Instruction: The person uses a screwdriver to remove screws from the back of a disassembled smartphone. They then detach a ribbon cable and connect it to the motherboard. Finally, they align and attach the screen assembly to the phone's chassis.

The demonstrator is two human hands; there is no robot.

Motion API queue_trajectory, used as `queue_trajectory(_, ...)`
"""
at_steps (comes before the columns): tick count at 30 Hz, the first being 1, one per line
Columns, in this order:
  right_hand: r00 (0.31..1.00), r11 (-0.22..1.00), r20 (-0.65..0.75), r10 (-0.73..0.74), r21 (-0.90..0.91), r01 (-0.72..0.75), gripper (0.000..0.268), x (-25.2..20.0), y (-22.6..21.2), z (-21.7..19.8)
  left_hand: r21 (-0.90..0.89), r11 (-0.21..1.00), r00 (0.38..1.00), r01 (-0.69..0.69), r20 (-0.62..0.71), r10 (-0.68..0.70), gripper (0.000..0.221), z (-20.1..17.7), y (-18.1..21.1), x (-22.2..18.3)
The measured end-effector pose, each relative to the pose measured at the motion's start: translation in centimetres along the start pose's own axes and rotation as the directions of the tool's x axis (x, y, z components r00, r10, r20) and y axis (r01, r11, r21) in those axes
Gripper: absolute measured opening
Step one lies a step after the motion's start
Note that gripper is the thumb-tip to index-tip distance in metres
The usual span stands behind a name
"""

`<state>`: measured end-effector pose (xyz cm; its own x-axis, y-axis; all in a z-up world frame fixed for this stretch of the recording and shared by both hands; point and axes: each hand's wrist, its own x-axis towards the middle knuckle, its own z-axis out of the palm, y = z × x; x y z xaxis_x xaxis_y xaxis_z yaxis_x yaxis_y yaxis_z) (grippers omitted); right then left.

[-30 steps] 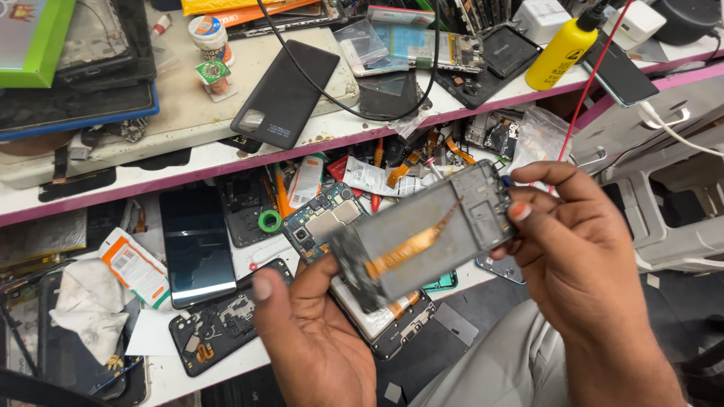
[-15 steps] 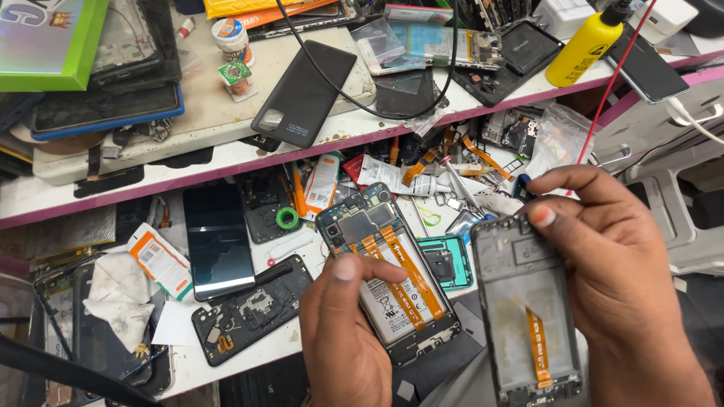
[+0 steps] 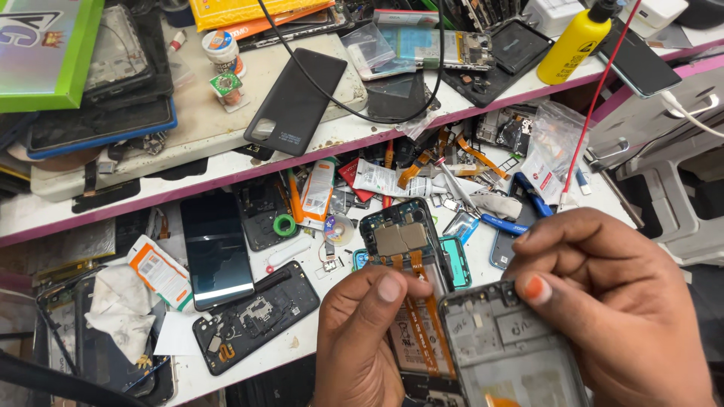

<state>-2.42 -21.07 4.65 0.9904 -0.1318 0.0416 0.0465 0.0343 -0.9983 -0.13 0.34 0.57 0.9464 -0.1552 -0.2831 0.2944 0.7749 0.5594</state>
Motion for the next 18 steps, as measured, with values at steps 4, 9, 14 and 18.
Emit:
queue_trajectory(4,1.000,1.000,0.017,-0.018,-0.015,0.018,0.031,-0.6,-0.4,-0.1,-0.074,0.996,0.998,0.056,0.028,-0.054,0.027,-0.1,-0.1,-0.3)
queue_trajectory(9,1.000,1.000,0.009,-0.006,-0.028,0.006,0.030,-0.3,-0.4,0.3,0.027,1.000,0.993,0.015,0.116,-0.018,0.031,-0.4,-0.5,-0.1)
queue_trajectory(14,1.000,0.996,0.011,0.017,0.087,-0.018,0.027,0.7,0.1,0.8,0.338,0.895,0.946,-0.292,0.238,0.218,0.030,-0.5,-0.9,0.1)
queue_trajectory(18,0.999,0.990,0.040,0.025,0.135,-0.030,0.028,1.5,1.4,1.0,0.343,0.886,0.941,-0.312,0.242,0.237,0.018,-0.1,-1.1,-0.2)
